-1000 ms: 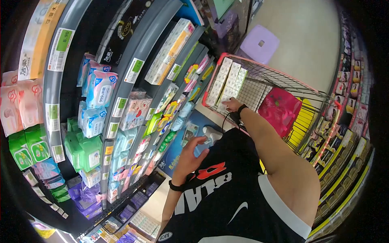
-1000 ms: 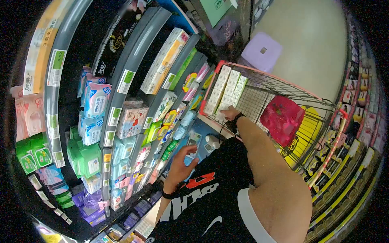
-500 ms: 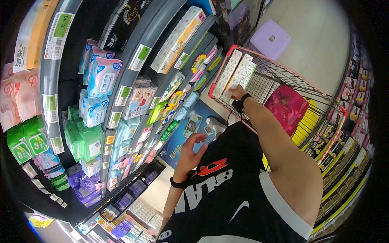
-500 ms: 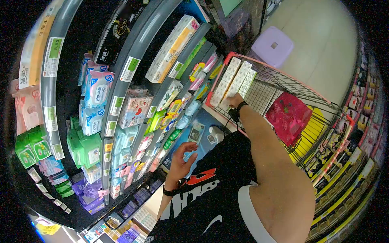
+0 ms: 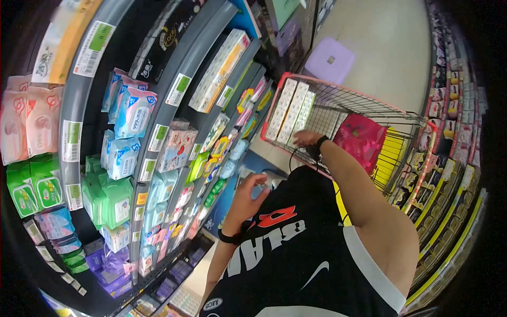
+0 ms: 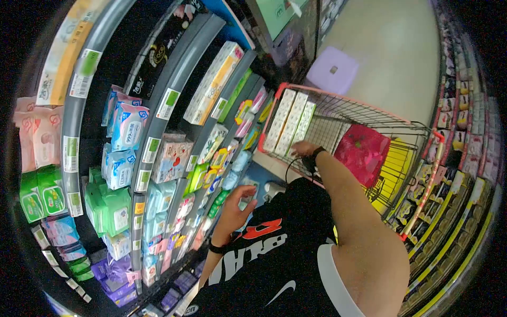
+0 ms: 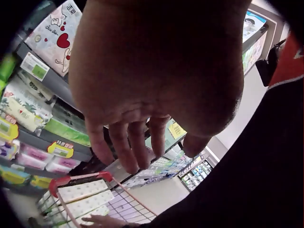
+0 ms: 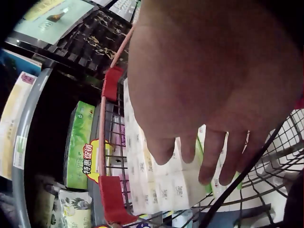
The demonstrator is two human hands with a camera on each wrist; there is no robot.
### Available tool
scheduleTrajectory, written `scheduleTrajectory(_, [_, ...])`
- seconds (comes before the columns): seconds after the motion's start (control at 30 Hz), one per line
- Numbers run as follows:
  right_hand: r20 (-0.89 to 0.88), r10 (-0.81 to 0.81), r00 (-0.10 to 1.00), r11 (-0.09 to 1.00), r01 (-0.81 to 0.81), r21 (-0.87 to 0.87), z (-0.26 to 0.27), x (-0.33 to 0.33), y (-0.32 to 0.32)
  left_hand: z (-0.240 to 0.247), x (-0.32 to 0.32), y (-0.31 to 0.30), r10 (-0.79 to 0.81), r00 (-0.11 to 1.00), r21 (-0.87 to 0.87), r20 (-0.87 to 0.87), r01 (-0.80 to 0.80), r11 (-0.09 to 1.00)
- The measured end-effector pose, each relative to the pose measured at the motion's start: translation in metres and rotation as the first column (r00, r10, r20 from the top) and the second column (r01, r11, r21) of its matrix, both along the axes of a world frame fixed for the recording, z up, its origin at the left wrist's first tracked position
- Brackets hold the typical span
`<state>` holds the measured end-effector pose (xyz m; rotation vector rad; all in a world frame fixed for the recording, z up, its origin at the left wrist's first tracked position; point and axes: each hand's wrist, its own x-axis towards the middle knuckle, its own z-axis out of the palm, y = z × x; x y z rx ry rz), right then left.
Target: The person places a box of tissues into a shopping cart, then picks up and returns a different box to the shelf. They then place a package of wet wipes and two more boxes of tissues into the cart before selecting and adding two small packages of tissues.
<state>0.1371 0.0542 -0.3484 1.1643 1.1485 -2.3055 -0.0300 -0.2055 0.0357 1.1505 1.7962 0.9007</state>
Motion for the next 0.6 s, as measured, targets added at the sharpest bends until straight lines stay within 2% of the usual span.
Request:
scheduleTrajectory(0.03, [-0.083, 0.494, 0.866, 0.716, -0.351, 0.603, -0.023, 0.006, 0.003, 0.001, -0.002, 0.001, -0.017, 1.0, 0.018, -0.004, 0.017, 1.0])
scheduleTrajectory(0.07, [0.173, 0.821, 0.543, 0.039, -0.357, 0.933, -0.025, 0.011, 0.005, 0.001, -0.004, 0.0, -0.034, 0.999, 0.033, -0.009, 0.035, 0.999])
scheduleTrajectory(0.13, [0.231, 0.627, 0.744, 0.416, -0.57, 0.708, 0.044, 0.015, -0.001, 0.002, -0.007, 0.0, -0.057, 0.998, 0.074, 0.012, 0.056, 0.996])
scheduleTrajectory(0.17, [0.296, 0.51, 0.808, 0.602, -0.581, 0.548, 0.076, 0.017, -0.006, 0.003, -0.009, 0.0, -0.073, 0.997, 0.093, 0.017, 0.071, 0.993])
scheduleTrajectory(0.27, [0.302, 0.511, 0.805, 0.573, -0.581, 0.578, 0.09, 0.027, -0.013, 0.006, -0.016, -0.003, -0.128, 0.992, 0.145, 0.023, 0.123, 0.982])
scheduleTrajectory(0.33, [0.202, 0.377, 0.904, 0.741, -0.425, 0.52, 0.091, 0.032, -0.024, 0.005, -0.022, -0.008, -0.162, 0.986, 0.162, 0.029, 0.155, 0.975])
scheduleTrajectory(0.4, [0.123, 0.193, 0.973, 0.865, -0.228, 0.448, 0.113, 0.035, -0.04, 0.003, -0.028, -0.016, -0.188, 0.981, 0.16, 0.046, 0.178, 0.971])
scheduleTrajectory(0.43, [-0.018, 0.035, 0.999, 0.976, -0.031, 0.214, 0.158, 0.032, -0.052, 0.006, -0.03, -0.02, -0.2, 0.979, 0.161, 0.029, 0.193, 0.968])
scheduleTrajectory(0.53, [-0.169, -0.044, 0.985, 0.992, 0.063, 0.112, 0.209, 0.021, -0.083, -0.009, -0.04, -0.037, -0.215, 0.974, 0.19, 0.073, 0.199, 0.962])
scheduleTrajectory(0.57, [-0.11, -0.015, 0.994, 0.996, 0.025, 0.088, 0.246, 0.015, -0.092, -0.01, -0.042, -0.042, -0.217, 0.974, 0.195, 0.061, 0.201, 0.96])
scheduleTrajectory(0.6, [-0.154, -0.039, 0.987, 0.999, 0.041, 0.012, 0.241, 0.01, -0.101, -0.01, -0.044, -0.047, -0.217, 0.975, 0.197, 0.051, 0.203, 0.959])
